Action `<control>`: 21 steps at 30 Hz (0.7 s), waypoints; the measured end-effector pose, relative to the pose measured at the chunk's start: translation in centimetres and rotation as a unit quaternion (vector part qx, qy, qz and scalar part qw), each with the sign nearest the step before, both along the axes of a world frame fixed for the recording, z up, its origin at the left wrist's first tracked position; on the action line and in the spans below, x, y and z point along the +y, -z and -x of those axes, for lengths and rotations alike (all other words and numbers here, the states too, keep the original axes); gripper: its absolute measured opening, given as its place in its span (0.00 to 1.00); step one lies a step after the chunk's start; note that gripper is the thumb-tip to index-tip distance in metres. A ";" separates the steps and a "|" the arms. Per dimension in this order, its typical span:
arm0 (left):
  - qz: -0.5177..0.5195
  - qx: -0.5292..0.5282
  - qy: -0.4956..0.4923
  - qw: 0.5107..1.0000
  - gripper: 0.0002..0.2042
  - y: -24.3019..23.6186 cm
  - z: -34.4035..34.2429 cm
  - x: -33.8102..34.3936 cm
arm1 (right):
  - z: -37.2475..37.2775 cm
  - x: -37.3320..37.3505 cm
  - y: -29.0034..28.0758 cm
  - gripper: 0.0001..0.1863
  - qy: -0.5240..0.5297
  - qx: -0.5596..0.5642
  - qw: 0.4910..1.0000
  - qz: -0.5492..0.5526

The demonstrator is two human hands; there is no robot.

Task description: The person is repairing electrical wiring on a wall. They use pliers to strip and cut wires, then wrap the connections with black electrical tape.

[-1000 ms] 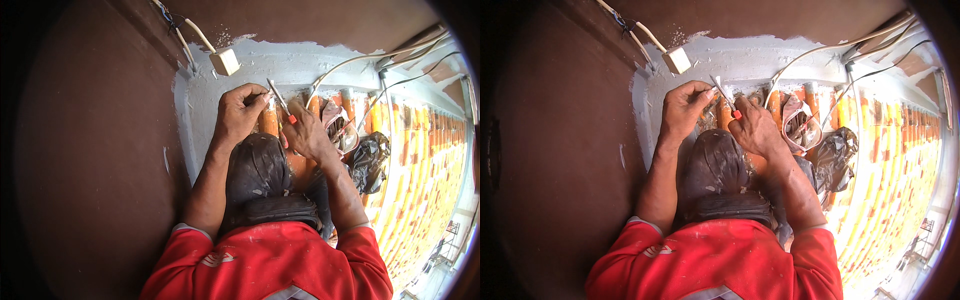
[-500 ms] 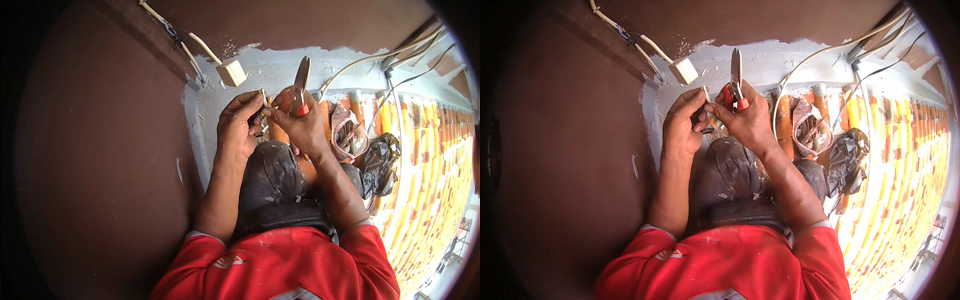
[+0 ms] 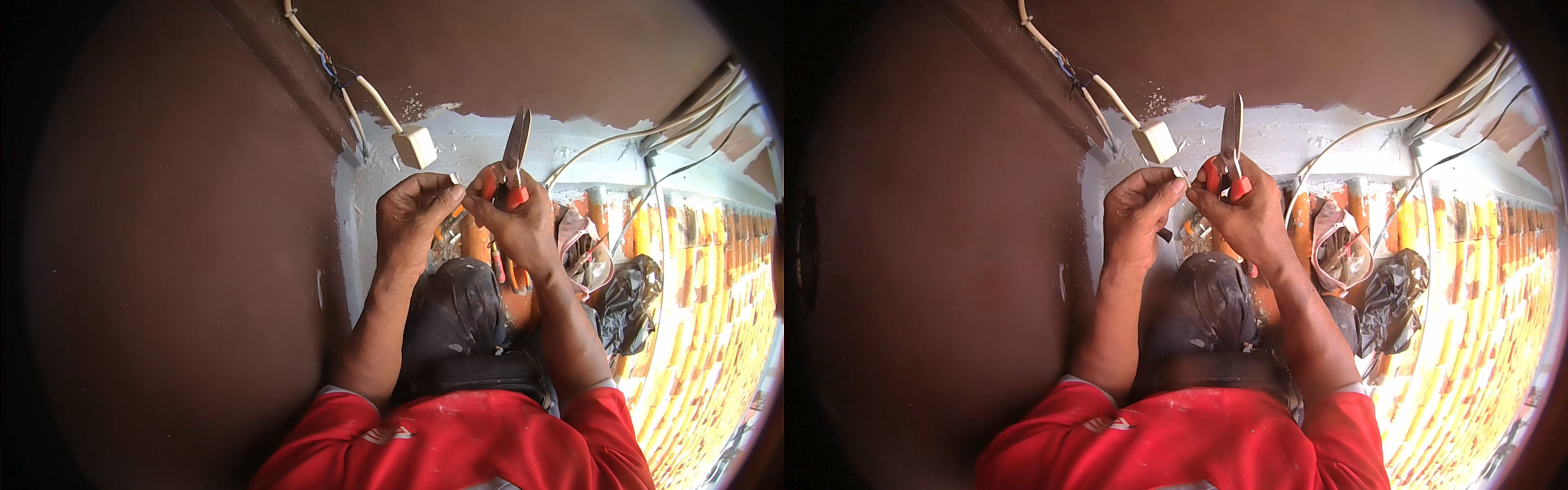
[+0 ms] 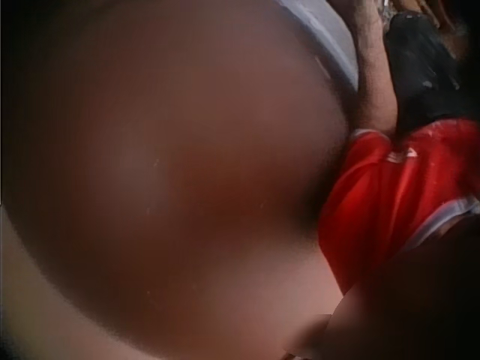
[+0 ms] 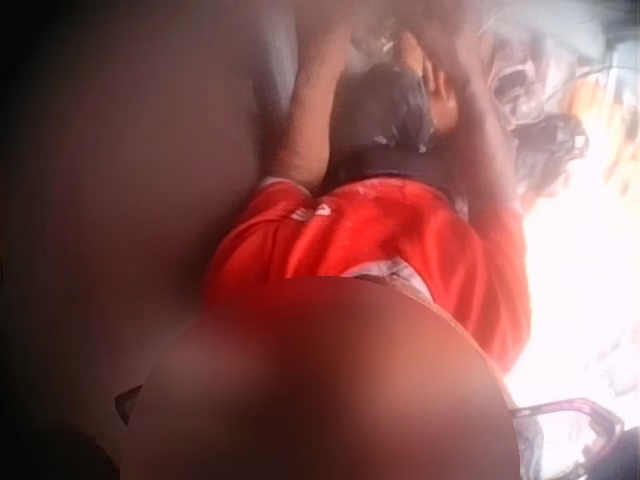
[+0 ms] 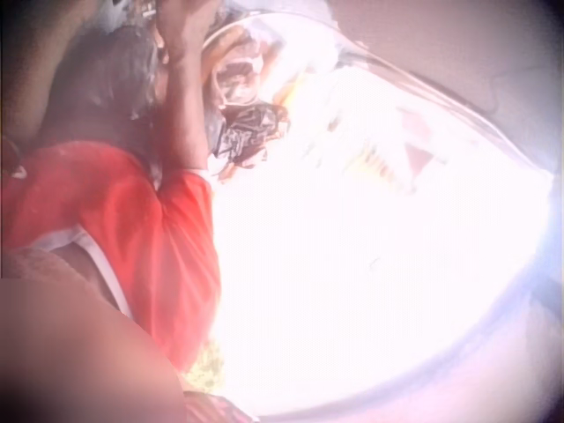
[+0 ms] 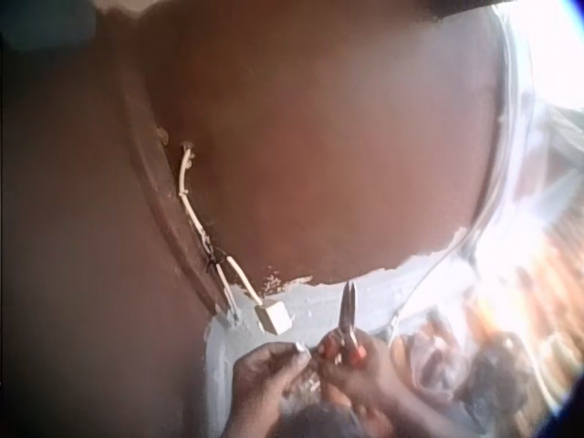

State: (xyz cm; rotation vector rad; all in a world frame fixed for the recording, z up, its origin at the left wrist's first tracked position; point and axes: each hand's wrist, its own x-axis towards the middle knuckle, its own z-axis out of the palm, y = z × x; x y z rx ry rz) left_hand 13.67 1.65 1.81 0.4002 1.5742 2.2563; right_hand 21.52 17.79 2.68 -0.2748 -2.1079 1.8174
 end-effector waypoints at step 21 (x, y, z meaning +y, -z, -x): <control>-0.076 0.042 0.017 0.996 0.08 -0.3 3.6 -2.9 | 4.6 -0.9 -3.1 0.14 -0.111 -0.002 0.984 0.139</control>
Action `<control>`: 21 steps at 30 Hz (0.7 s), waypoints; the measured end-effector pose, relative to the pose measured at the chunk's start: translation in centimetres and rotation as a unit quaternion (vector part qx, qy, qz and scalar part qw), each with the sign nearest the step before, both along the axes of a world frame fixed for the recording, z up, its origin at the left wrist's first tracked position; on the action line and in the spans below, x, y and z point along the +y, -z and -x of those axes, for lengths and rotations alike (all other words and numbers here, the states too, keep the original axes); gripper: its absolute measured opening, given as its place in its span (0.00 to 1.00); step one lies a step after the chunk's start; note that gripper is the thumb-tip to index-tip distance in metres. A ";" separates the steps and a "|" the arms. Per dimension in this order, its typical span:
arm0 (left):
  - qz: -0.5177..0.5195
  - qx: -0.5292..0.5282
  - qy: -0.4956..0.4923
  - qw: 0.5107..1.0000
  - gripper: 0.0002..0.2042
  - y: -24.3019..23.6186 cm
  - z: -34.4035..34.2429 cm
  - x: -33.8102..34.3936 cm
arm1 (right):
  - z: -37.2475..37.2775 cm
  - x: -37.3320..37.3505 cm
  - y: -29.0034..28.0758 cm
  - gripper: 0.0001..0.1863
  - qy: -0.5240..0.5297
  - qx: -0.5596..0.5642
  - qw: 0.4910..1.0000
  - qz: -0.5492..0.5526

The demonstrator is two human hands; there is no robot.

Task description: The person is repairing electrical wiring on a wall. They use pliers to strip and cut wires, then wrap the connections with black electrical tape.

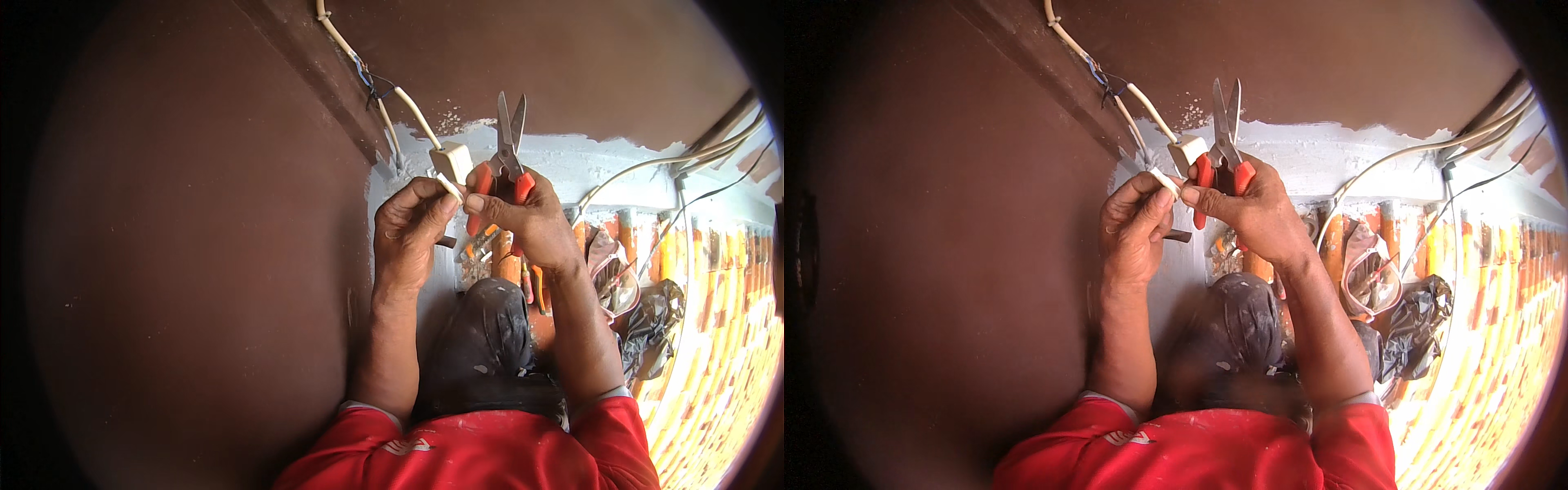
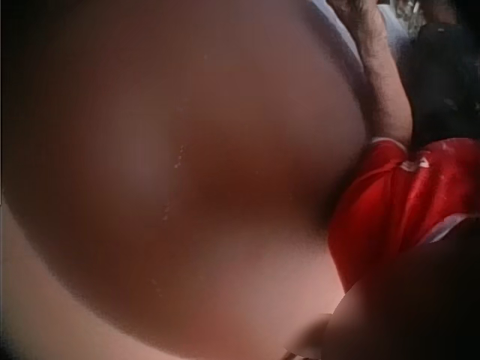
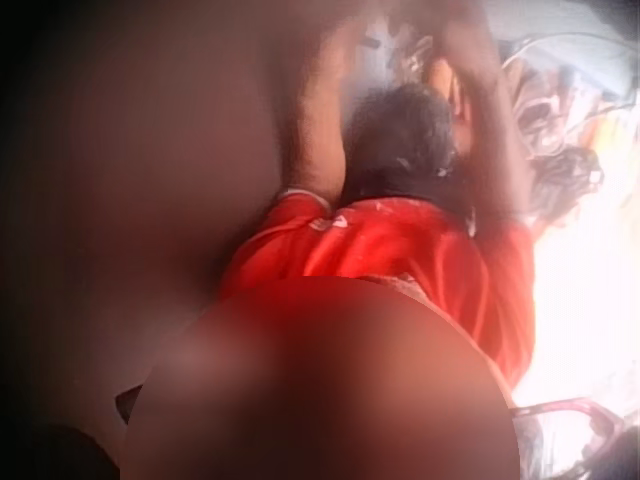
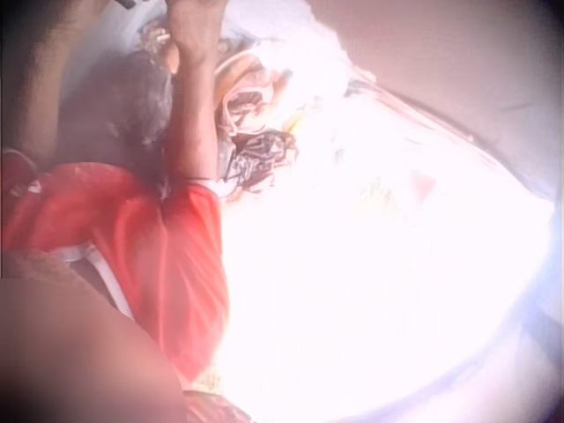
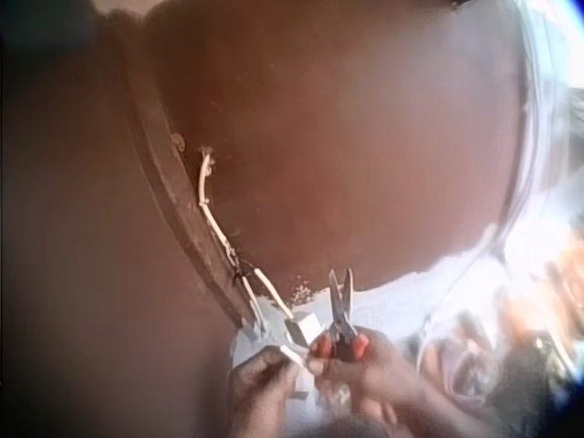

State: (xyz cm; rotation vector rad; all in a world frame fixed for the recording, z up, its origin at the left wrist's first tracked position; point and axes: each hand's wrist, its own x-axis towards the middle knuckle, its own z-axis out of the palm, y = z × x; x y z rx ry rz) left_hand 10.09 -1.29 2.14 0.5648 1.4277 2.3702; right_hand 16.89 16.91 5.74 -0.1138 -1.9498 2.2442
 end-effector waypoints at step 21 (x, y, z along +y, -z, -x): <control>0.027 0.112 -0.192 0.975 0.09 2.0 2.2 -1.5 | -4.6 2.2 1.0 0.20 -0.143 -0.130 0.981 0.013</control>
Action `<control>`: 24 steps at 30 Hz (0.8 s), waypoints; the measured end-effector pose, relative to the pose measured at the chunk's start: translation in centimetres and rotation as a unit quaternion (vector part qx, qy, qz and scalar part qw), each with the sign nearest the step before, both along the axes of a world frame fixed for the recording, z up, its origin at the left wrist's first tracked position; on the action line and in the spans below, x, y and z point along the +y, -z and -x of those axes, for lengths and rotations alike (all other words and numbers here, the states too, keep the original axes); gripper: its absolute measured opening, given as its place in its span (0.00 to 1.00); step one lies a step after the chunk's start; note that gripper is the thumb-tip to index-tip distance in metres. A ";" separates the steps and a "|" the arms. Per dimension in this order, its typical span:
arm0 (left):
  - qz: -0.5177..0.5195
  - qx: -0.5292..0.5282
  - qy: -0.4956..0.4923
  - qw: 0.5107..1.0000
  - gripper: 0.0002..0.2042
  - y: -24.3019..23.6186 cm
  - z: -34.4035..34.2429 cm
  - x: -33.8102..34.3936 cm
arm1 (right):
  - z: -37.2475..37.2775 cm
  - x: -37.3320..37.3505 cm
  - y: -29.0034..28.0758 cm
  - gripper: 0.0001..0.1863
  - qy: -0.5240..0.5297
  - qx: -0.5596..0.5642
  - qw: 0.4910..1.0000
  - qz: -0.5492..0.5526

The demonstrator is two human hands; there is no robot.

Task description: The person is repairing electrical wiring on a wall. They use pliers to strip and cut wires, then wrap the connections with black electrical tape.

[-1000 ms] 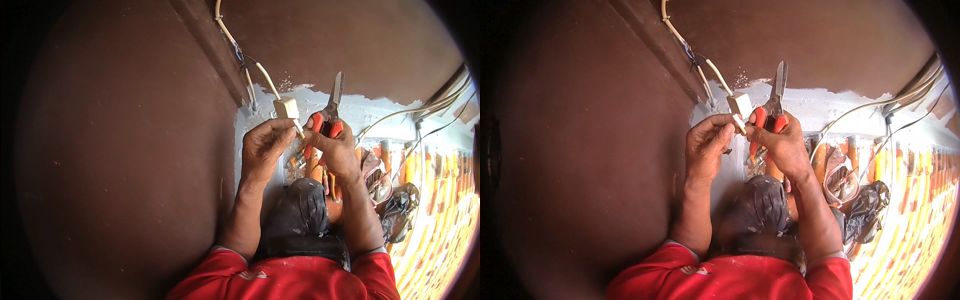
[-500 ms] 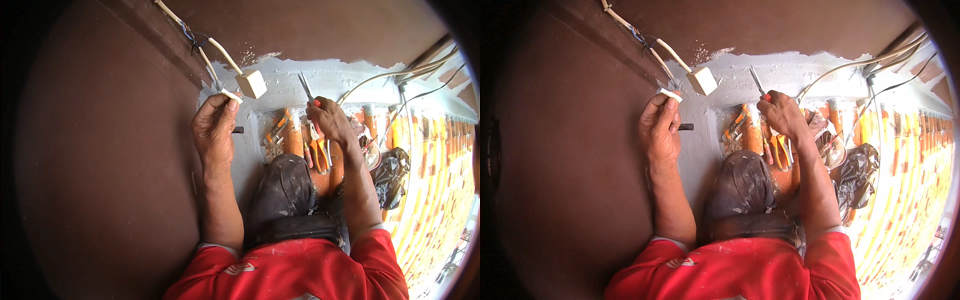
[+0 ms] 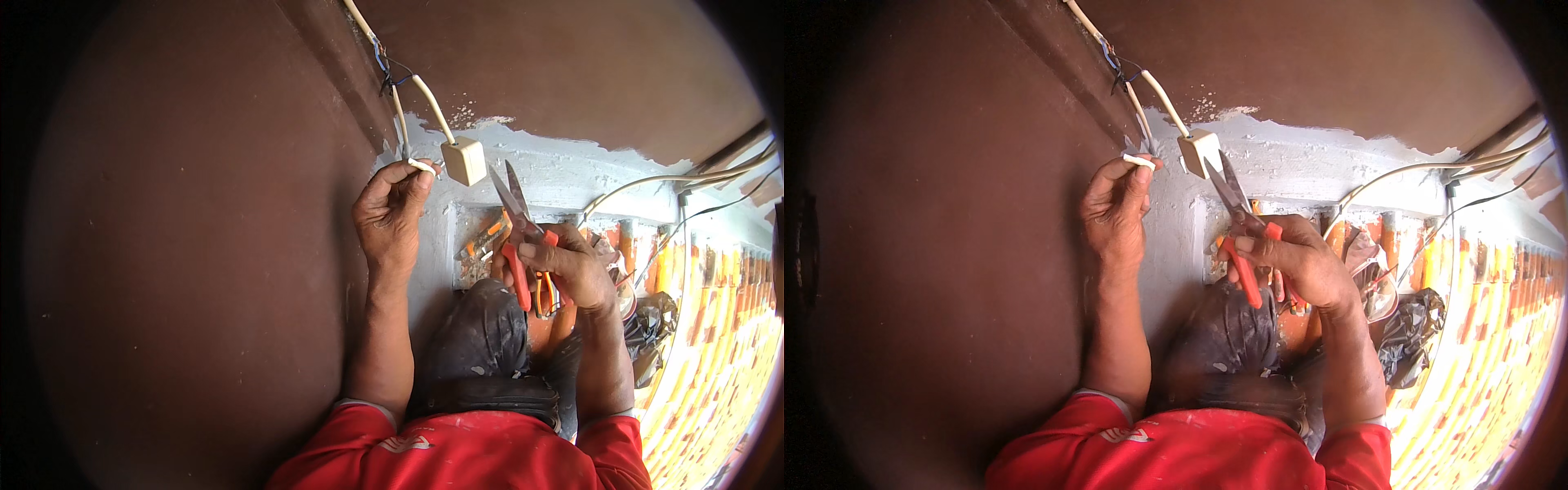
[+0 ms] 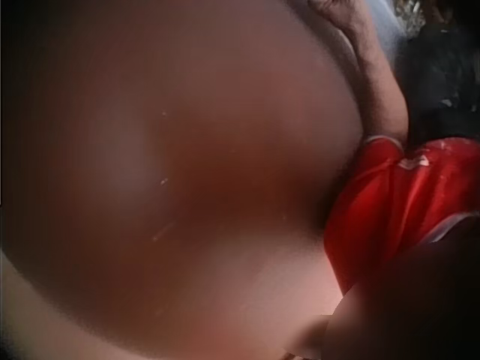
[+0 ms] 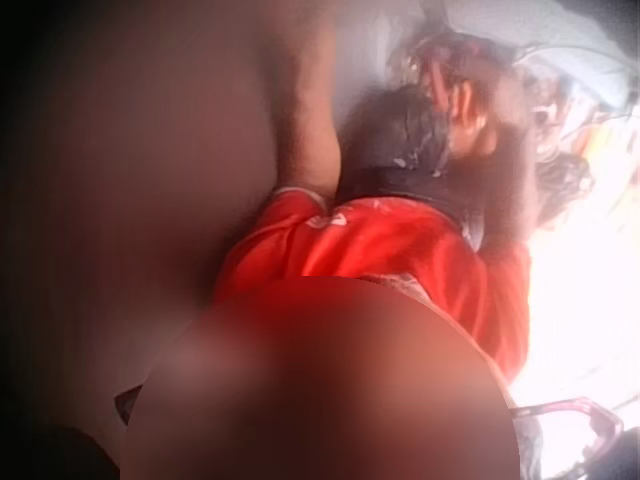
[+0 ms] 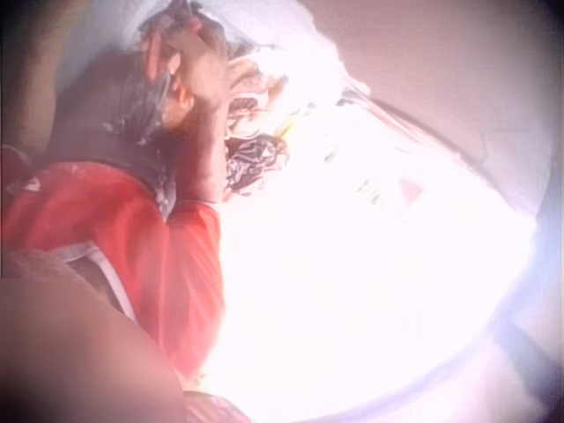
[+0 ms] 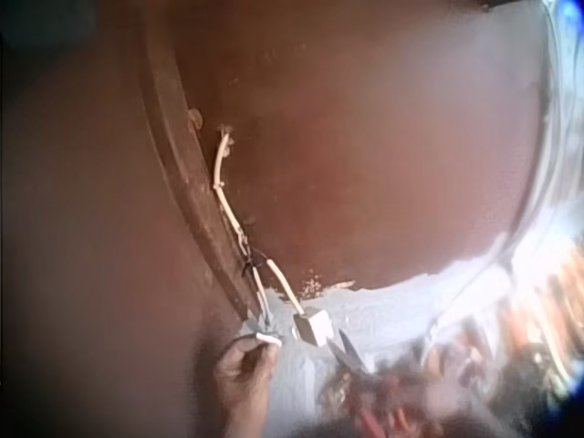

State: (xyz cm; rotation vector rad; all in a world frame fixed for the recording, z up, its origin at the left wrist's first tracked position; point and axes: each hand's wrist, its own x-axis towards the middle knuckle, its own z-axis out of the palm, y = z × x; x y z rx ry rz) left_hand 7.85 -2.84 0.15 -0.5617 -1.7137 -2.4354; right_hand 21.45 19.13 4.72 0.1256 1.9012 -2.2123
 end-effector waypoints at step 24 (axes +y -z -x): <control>-0.015 0.063 -0.011 0.998 0.09 0.7 0.5 -0.6 | -0.6 0.8 0.3 0.20 0.023 -0.027 0.990 -0.134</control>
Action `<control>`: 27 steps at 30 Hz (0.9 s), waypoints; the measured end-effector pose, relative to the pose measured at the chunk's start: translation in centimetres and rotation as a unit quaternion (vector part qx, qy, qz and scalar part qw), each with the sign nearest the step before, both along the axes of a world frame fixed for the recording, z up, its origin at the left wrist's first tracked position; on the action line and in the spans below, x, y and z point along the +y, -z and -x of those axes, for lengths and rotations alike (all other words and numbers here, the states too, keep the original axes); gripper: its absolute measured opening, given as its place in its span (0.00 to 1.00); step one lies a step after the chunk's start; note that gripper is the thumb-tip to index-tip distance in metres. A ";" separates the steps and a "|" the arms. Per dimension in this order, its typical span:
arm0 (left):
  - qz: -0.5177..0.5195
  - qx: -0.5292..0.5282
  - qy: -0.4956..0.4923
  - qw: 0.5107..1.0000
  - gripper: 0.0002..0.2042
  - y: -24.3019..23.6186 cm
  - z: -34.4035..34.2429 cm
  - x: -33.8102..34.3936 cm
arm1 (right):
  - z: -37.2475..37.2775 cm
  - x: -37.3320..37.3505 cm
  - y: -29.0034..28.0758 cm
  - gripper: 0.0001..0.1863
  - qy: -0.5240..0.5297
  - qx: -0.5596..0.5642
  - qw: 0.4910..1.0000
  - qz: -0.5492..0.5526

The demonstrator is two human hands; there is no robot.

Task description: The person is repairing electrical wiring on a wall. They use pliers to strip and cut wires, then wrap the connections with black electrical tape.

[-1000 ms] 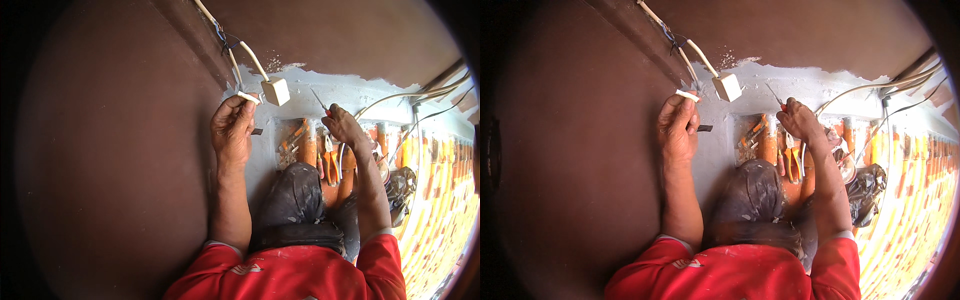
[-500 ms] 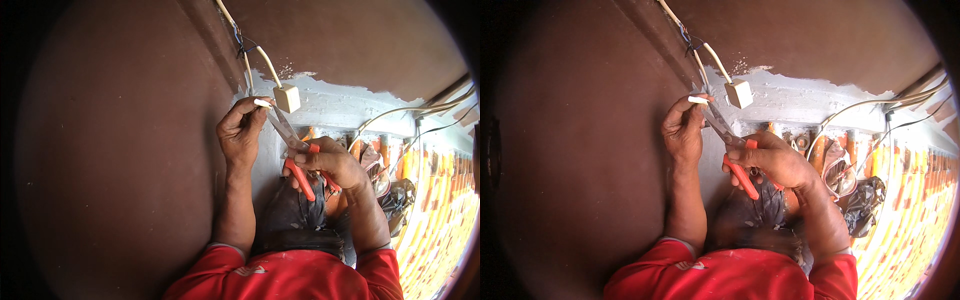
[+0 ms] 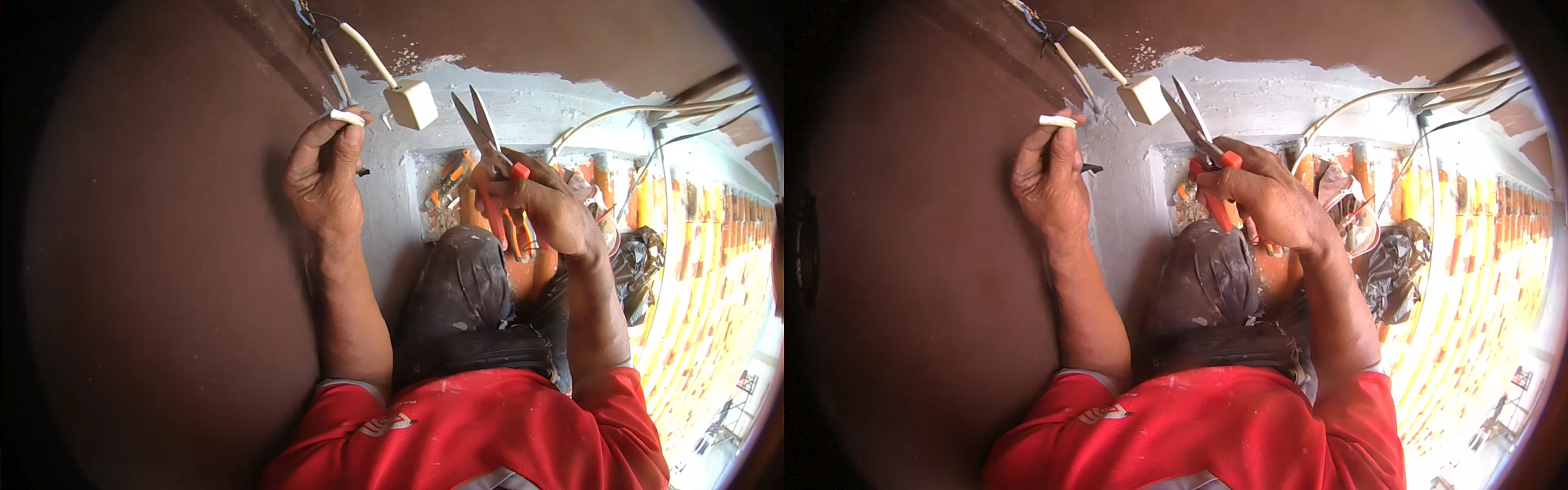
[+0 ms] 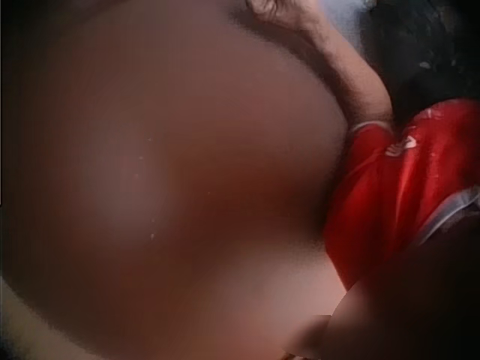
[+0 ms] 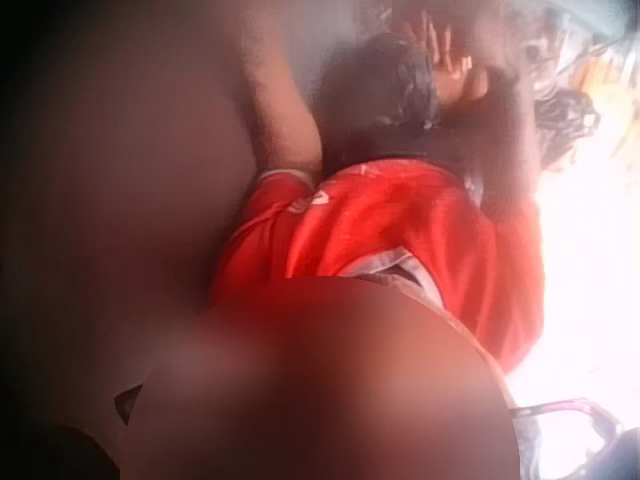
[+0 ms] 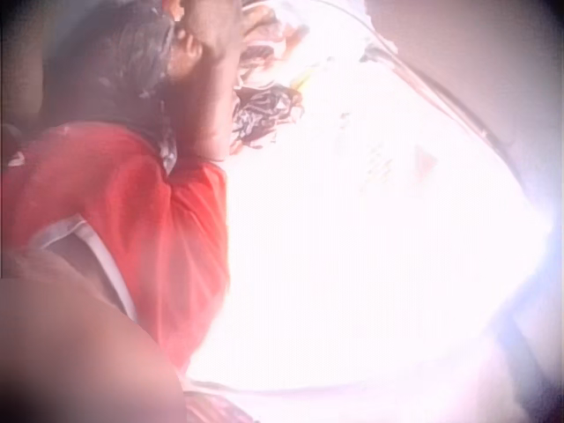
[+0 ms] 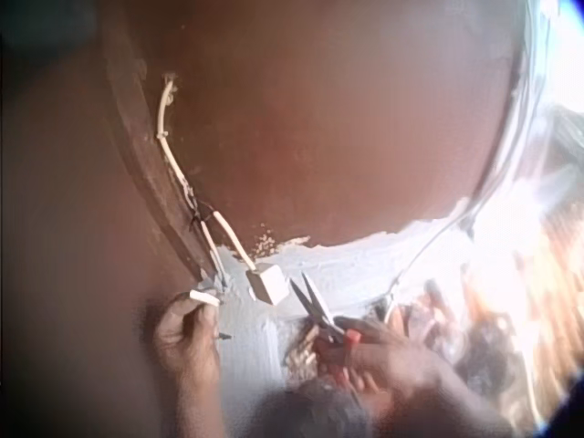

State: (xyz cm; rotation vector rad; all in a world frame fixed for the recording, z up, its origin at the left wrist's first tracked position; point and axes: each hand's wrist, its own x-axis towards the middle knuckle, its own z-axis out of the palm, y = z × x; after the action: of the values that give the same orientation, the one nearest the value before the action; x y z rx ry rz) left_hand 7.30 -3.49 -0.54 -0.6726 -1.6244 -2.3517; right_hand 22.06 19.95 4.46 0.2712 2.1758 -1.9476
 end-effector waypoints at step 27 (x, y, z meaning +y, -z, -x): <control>0.074 -0.027 0.018 0.997 0.08 0.3 -1.6 1.8 | 3.0 -4.3 -1.4 0.13 0.174 0.310 0.908 -0.220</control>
State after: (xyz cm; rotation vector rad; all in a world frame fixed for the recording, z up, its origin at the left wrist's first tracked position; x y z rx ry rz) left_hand 8.94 -1.73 -0.87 -0.6767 -1.8385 -2.3110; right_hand 19.04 15.66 5.88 0.1159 3.1839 -1.8557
